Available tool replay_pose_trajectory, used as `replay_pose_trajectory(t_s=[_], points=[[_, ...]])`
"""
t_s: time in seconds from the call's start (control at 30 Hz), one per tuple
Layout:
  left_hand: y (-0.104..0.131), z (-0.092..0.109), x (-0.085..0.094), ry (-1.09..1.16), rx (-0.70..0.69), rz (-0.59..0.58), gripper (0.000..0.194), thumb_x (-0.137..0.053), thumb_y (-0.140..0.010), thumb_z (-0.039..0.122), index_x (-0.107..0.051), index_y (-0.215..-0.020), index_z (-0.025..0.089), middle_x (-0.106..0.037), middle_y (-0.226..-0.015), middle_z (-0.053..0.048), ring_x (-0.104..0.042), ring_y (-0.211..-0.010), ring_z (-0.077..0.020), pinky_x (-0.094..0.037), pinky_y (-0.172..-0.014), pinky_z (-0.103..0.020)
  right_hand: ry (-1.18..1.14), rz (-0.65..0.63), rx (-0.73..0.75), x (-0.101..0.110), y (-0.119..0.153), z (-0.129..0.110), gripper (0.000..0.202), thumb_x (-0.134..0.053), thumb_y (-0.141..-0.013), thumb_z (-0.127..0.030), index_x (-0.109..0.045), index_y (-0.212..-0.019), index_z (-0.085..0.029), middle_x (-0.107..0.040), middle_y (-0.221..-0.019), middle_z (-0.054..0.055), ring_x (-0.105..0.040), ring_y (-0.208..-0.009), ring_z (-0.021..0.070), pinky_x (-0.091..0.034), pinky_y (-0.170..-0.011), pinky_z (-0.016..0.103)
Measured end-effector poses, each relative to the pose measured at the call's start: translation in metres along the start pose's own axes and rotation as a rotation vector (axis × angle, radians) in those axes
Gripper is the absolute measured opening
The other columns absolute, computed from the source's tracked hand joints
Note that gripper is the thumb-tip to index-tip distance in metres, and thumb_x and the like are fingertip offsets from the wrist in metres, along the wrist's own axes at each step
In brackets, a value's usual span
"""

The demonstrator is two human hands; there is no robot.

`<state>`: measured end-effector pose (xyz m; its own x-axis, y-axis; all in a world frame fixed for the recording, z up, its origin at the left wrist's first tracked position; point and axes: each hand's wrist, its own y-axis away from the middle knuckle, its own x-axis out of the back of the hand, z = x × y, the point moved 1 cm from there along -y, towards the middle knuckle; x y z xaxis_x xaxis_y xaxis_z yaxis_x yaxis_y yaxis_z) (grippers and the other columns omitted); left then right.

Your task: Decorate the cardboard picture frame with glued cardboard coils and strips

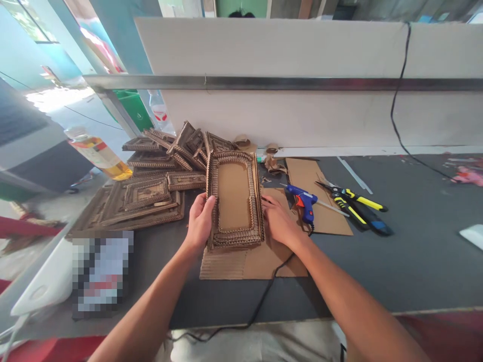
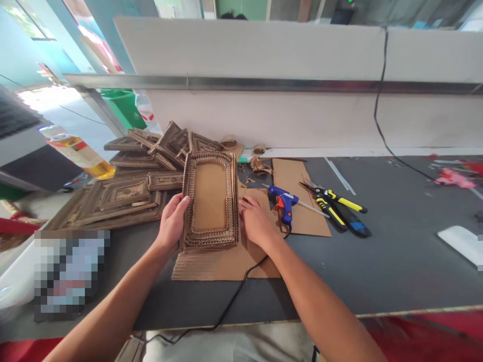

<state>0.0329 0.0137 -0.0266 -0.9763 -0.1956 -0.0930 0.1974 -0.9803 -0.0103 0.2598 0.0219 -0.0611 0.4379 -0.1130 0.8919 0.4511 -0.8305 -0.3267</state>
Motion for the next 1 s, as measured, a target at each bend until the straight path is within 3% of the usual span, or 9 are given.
replay_pose_trajectory(t_s=[0.27, 0.4, 0.5, 0.63, 0.77, 0.9, 1.0], points=[[0.003, -0.002, -0.001, -0.013, 0.129, -0.006, 0.04, -0.071, -0.079, 0.053, -0.063, -0.101, 0.02, -0.069, -0.087, 0.0, -0.065, -0.079, -0.0171, -0.051, -0.071, -0.026, 0.012, 0.06, -0.177, 0.01, 0.011, 0.001, 0.02, -0.053, -0.093, -0.013, -0.067, -0.082, -0.022, -0.074, -0.092, 0.01, -0.067, -0.094, 0.0274, -0.055, -0.086, 0.042], [0.004, -0.002, -0.003, -0.03, 0.236, 0.004, 0.039, -0.07, -0.079, 0.047, -0.059, -0.107, 0.022, -0.068, -0.079, 0.002, -0.064, -0.066, -0.0159, -0.05, -0.061, -0.026, 0.034, 0.101, -0.3, 0.015, 0.017, 0.004, 0.012, -0.054, -0.091, -0.014, -0.061, -0.085, -0.022, -0.07, -0.084, 0.008, -0.067, -0.081, 0.0279, -0.053, -0.069, 0.041], [0.006, -0.004, -0.004, -0.046, 0.334, -0.018, 0.041, -0.067, -0.08, 0.042, -0.054, -0.113, 0.024, -0.068, -0.076, 0.003, -0.061, -0.057, -0.0152, -0.047, -0.053, -0.025, 0.03, 0.147, -0.365, 0.017, 0.019, 0.004, 0.009, -0.053, -0.09, -0.015, -0.057, -0.09, -0.022, -0.069, -0.085, 0.008, -0.068, -0.078, 0.0272, -0.052, -0.066, 0.04], [0.007, -0.007, -0.003, -0.104, 0.381, -0.16, 0.047, -0.067, -0.081, 0.041, -0.048, -0.121, 0.023, -0.072, -0.086, -0.001, -0.067, -0.072, -0.0194, -0.051, -0.064, -0.029, -0.004, 0.295, -0.414, 0.02, 0.017, 0.002, 0.007, -0.051, -0.092, -0.019, -0.056, -0.095, -0.023, -0.07, -0.091, 0.01, -0.069, -0.081, 0.0259, -0.053, -0.072, 0.041], [0.003, -0.009, 0.004, -0.409, 0.234, -0.221, 0.044, -0.063, -0.086, 0.047, -0.053, -0.12, 0.021, -0.073, -0.092, -0.005, -0.068, -0.084, -0.0233, -0.048, -0.074, -0.033, -0.118, 0.366, -0.39, 0.019, 0.013, 0.0, 0.012, -0.054, -0.093, -0.023, -0.057, -0.105, -0.023, -0.071, -0.093, 0.009, -0.069, -0.083, 0.0237, -0.056, -0.079, 0.04], [-0.001, -0.003, 0.01, -0.934, 0.0, -0.173, 0.025, -0.053, -0.093, 0.044, -0.064, -0.09, 0.022, -0.071, -0.077, -0.004, -0.064, -0.072, -0.0235, -0.039, -0.067, -0.032, -0.176, 0.354, -0.36, 0.016, 0.012, -0.004, 0.017, -0.056, -0.094, -0.023, -0.057, -0.111, -0.023, -0.071, -0.094, 0.007, -0.069, -0.079, 0.0211, -0.057, -0.076, 0.038], [-0.001, 0.0, 0.01, -1.081, -0.035, -0.231, 0.025, -0.05, -0.096, 0.04, -0.062, -0.082, 0.022, -0.071, -0.076, -0.003, -0.064, -0.072, -0.0226, -0.038, -0.067, -0.031, -0.174, 0.385, -0.325, 0.015, 0.012, -0.006, 0.017, -0.057, -0.094, -0.021, -0.059, -0.111, -0.021, -0.07, -0.094, 0.006, -0.068, -0.072, 0.0174, -0.057, -0.071, 0.035]])
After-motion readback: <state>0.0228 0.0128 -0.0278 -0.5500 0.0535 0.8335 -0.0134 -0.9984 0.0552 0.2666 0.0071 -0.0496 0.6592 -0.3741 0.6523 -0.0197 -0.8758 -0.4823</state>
